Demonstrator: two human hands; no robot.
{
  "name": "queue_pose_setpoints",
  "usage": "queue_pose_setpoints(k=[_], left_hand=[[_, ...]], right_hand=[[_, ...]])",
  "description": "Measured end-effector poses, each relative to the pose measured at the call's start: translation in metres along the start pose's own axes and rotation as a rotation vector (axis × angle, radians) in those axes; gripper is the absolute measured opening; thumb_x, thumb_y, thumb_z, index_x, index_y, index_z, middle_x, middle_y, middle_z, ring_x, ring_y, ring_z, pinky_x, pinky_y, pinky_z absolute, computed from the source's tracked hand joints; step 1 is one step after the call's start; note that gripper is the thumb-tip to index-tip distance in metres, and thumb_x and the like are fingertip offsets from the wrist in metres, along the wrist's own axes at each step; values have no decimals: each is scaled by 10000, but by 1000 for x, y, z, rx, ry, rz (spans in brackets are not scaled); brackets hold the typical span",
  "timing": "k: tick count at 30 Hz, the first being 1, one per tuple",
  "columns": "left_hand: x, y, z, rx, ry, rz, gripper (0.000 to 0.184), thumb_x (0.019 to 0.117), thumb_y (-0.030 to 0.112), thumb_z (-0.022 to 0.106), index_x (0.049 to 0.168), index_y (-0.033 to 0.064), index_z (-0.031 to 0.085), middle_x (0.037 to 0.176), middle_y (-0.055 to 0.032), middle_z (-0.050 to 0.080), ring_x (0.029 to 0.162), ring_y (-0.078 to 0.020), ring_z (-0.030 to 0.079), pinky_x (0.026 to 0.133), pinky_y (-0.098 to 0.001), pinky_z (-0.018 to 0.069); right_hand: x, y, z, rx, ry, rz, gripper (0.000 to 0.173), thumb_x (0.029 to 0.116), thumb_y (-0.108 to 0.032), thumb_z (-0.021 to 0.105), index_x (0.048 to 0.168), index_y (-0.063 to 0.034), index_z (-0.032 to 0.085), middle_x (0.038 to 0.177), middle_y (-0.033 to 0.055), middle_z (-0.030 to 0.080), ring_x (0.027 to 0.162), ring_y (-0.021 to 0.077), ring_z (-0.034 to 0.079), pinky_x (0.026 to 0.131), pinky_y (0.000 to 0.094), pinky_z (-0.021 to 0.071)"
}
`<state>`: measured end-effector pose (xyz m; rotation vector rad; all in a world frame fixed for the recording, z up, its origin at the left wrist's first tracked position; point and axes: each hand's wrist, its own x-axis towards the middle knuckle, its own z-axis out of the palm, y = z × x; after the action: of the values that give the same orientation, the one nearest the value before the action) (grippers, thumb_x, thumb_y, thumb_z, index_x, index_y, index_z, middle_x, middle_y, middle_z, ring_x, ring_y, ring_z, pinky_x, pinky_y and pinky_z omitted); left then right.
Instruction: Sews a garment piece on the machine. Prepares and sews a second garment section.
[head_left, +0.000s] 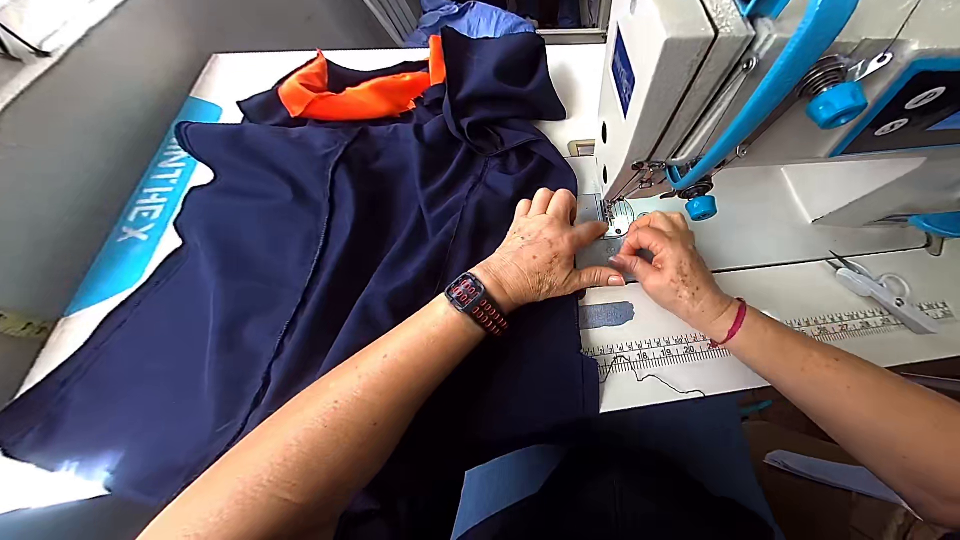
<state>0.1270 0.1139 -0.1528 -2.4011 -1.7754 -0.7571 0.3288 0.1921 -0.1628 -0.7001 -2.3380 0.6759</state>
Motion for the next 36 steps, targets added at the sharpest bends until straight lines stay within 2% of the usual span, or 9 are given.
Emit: queue_pose_setpoints(k=[4,8,12,15,19,21,24,27,36], left_hand=[[-2,4,-4,-103,160,33,885,820,747,577,1189,-53,651,1102,-224,676,1014,-384,631,824,-525,484],[-1,2,-1,-299,182,52,918,859,781,499,1203,-62,621,1023,-183,666,948,-308,609,825,-464,472],[-4,1,8,-71,56,37,957,841,881,308,1321,158,712,1080,-224,630,961,-382,580,774,-522,426],[-6,-2,5,77,-10,4,829,898,816,320,1285,215,740,1142,-255,630,1021,-431,589,791,-562,425],[-21,-7,-20,-9,-51,4,395,1013,317,529,1281,100,721,1207,-235,661,1153,-448,609,880,-596,483],[-33,-12,-26,3,-99,-35,386,1018,257,510,1304,80,700,1351,-194,646,1318,-437,554,1025,-634,441],[-35,-21,-11,-25,-157,-60,497,1061,390,382,1442,174,616,1550,-146,503,1455,-423,423,1131,-696,300],[-6,-28,1,-57,-150,-48,498,1059,417,390,1440,192,619,1548,-146,506,1467,-434,401,1138,-729,251],[47,-39,2,84,-245,-124,578,1088,390,339,1490,11,509,1591,-234,410,1492,-461,338,1171,-720,178]], right_hand=[[6,-15,-14,330,43,156,86,926,-71,695,888,-52,620,844,9,667,723,21,608,661,162,501],[-9,-31,-11,730,193,128,242,835,72,745,959,-97,624,886,-39,715,777,23,689,739,182,595],[-9,-20,-2,501,124,-13,316,835,27,756,1039,-65,534,852,-26,723,790,29,701,747,190,583],[5,8,-18,-57,55,12,80,903,-30,694,934,43,687,826,143,709,762,237,706,713,387,578],[25,47,-71,-573,11,57,227,918,91,575,1110,109,696,1136,417,607,1150,633,539,931,739,427],[16,45,-82,-652,4,20,279,974,43,513,1202,114,657,1302,448,527,1273,678,432,1001,774,373],[-16,8,-67,-486,-5,-188,302,1014,-129,503,1076,53,735,1272,285,659,1284,503,553,1057,624,439],[-42,-29,-26,-258,-104,-478,370,1026,-352,547,1065,-64,776,1217,114,734,1245,288,643,1102,509,452],[-54,-5,-34,-199,-259,-444,417,1023,-426,517,1145,-131,786,1322,67,702,1311,234,612,1133,488,435]])
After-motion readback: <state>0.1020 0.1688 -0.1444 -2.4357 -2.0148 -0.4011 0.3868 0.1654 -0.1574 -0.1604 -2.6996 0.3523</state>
